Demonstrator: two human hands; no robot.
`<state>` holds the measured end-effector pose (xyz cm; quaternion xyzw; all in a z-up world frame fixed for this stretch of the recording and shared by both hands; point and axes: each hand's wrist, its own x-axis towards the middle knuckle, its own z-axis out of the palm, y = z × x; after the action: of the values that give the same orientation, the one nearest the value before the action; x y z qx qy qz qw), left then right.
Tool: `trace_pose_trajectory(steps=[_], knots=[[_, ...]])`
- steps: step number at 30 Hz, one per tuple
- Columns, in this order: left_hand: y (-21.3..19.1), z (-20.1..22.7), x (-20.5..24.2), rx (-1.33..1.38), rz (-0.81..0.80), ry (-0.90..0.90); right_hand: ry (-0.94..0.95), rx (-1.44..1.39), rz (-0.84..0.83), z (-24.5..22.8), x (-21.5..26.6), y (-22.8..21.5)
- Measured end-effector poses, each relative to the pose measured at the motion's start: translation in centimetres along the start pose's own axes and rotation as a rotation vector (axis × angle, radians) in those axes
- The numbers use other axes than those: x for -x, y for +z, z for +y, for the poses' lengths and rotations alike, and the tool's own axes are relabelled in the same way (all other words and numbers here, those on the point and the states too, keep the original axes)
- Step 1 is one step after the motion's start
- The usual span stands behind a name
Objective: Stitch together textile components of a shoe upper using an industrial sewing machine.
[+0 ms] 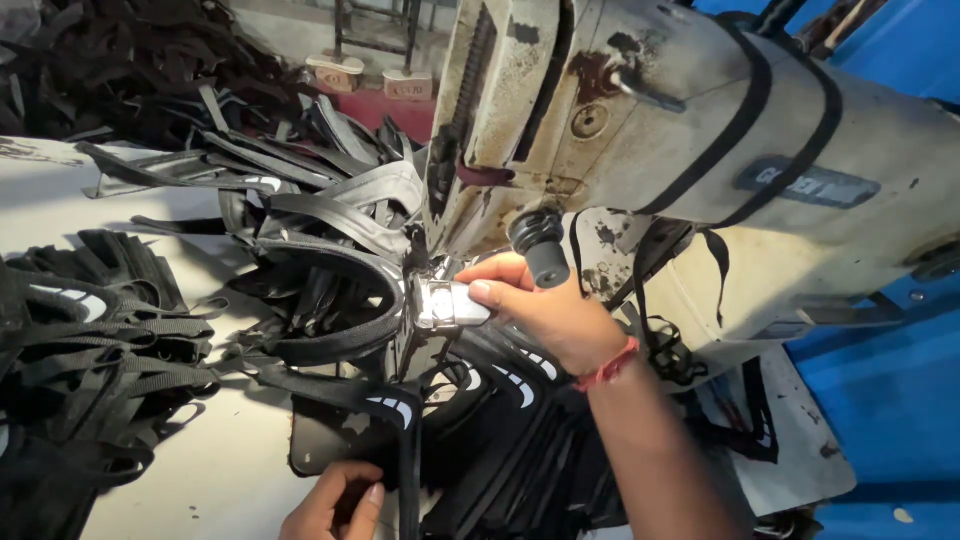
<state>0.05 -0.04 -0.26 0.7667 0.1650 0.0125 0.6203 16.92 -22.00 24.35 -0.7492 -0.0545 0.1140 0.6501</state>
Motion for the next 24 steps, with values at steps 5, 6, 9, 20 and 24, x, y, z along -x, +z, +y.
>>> trace_pose_trajectory(steps=[5, 6, 9, 20, 24], knots=[[-0.6, 1.6, 0.1, -0.121, -0.073, -0.058, 0.068, -0.026, -0.117, -0.3, -0.6, 0.1], [-0.7, 2.5, 0.2, -0.169, -0.077, -0.088, 0.066, -0.013, -0.097, -0.4, -0.5, 0.2], [-0.3, 1.2, -0.2, -0.162, -0.084, -0.013, 0.035, 0.053, 0.006, -0.5, -0.3, 0.9], [-1.3, 3.5, -0.4, 0.305, -0.211, -0.292, -0.284, -0.078, 0.423, 2.1, 2.9, 8.5], [-1.0, 4.1, -1.2, 0.781, -0.443, -0.568, -0.862, 0.354, 0.312, 1.7, 7.1, 10.0]])
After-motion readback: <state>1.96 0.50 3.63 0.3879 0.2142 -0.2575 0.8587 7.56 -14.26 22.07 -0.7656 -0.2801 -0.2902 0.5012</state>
